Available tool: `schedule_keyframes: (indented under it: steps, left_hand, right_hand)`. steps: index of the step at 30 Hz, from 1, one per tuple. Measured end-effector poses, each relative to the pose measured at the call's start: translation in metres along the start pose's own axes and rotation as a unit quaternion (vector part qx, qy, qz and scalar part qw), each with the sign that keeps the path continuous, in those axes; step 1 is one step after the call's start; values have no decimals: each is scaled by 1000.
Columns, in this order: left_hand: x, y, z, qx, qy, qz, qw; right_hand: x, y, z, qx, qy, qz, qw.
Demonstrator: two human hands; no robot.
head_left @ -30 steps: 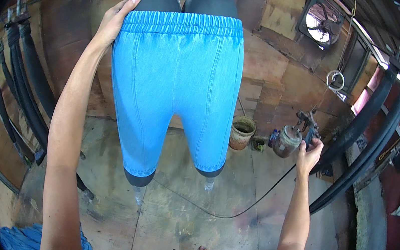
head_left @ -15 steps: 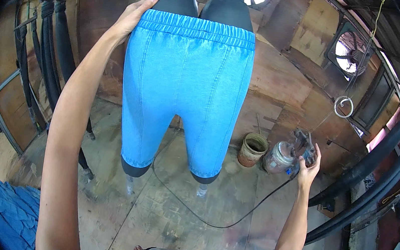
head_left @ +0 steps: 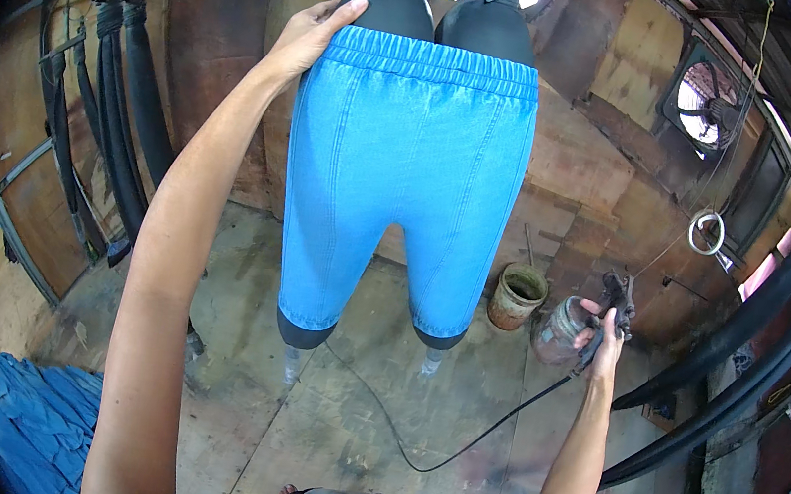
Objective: The person prepares a spray gun by mixing liquid from bottles into a container, then hangs a pair of blue pants on a hanging form and sprays them with dye. The person handles the spray gun and adjusts the garment during the process.
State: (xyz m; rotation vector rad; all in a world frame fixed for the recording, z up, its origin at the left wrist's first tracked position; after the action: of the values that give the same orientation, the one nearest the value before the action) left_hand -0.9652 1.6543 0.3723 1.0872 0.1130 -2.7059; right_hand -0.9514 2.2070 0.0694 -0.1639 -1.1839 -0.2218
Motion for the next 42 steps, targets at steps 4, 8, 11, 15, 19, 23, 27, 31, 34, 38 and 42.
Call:
schedule_keyframes:
  steps: [4,8,11,15,19,23,27,31,34,38,42]
  left_hand:
    - [5,4,2,0,-15,5,1000]
    - [10,8,8,-9,-8,18,1000]
    - [13,8,10,-31,-22,22,999]
    - [16,4,7,-29,-36,-27,999]
    - [11,0,3,-61,-54,-1,997]
    - [-4,-19,-44,-170,-243,109,949]
    - [9,-76,-166,-50,-360,-10,932]
    - [49,-163,-320,317,-64,-170,931]
    - [80,-217,-423,576,228,-131,774]
    - [83,-275,-503,675,263,-189,663]
    - [72,-314,-523,600,257,-246,717]
  right_hand:
    - [29,2,-18,-66,-37,-90,993]
    - [88,9,-51,-95,20,-117,988]
    - [138,21,-81,-153,68,-155,974]
    - [171,31,-134,-171,74,-175,967]
    - [160,31,-186,-161,1,-203,966]
    - [107,25,-226,-128,-90,-216,964]
    - [45,24,-258,-112,-192,-212,952]
    - [16,19,-282,-127,-199,-238,942]
    - [24,17,-288,-184,-137,-282,932]
    - [48,14,-284,-237,-52,-296,924]
    - [63,14,-274,-253,-14,-341,905]
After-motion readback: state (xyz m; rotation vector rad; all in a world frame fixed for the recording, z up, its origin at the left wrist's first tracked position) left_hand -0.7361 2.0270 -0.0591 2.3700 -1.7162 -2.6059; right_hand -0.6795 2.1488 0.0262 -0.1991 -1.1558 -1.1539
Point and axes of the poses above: each hand's wrist, its own z-axis towards the middle knuckle, its own y-axis out of the back of the hand, x = y × z, the point moved 3 cm from there along z, towards the middle knuckle, and after that the axes turned 15 degrees about -z, right-handed, at the moved point
